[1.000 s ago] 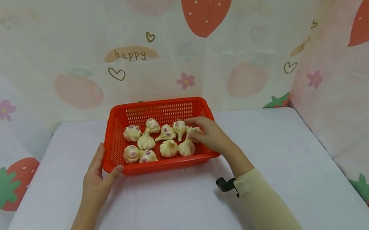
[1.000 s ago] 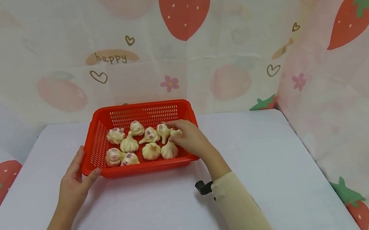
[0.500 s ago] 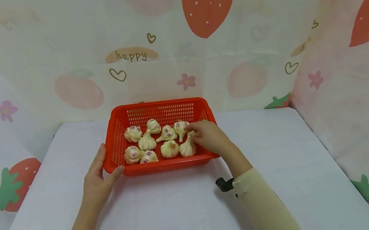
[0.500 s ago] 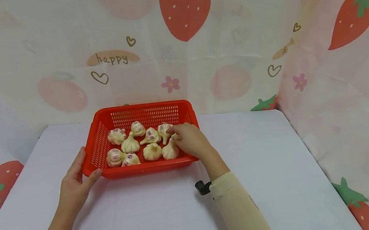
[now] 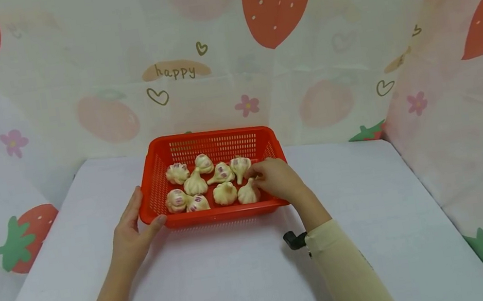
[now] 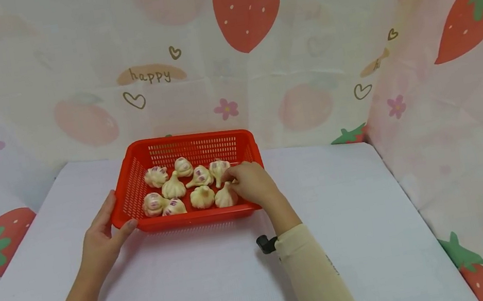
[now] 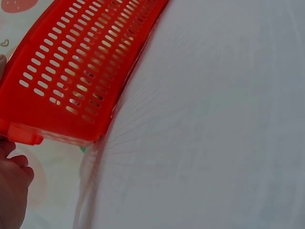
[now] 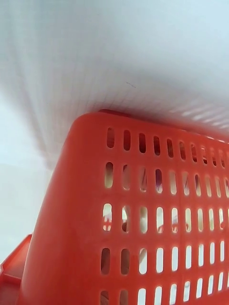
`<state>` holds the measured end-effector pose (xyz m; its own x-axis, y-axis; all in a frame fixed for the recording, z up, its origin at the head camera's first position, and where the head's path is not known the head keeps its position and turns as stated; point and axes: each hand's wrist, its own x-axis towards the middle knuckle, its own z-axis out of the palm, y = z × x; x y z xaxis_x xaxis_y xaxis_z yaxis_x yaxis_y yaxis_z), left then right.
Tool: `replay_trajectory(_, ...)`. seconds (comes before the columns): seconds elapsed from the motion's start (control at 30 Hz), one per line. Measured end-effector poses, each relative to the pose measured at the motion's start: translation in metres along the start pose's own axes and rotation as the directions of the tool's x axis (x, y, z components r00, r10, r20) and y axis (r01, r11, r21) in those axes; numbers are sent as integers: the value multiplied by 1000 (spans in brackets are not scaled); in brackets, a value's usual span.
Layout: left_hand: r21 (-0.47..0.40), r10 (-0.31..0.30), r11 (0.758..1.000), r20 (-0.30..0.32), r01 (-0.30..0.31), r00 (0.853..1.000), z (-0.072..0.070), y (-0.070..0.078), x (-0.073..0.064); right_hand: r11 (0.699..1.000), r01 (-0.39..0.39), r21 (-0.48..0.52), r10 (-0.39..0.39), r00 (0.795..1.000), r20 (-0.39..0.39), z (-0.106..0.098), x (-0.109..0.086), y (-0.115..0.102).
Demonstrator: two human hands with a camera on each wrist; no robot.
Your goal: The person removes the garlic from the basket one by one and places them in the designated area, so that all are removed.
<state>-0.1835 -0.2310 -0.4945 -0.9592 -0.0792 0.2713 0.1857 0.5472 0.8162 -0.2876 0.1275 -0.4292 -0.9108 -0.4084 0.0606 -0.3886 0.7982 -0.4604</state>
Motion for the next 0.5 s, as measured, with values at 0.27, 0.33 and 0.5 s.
replay_trajectory(0.27,4,2,1000,-5,-2,1000,-1,-1,2,992,-12,122,15,1000,-23,-2,-3,2)
replay_trajectory(0.33,3,4,1000,-8,-4,1000,-1,-1,1,988,-7,154,13,999,-41,-4,-5,2)
replay_trajectory(0.5,-3,7,1000,-6,-7,1000,-2,-1,1,982,15,189,8,993,-121,-9,-13,1)
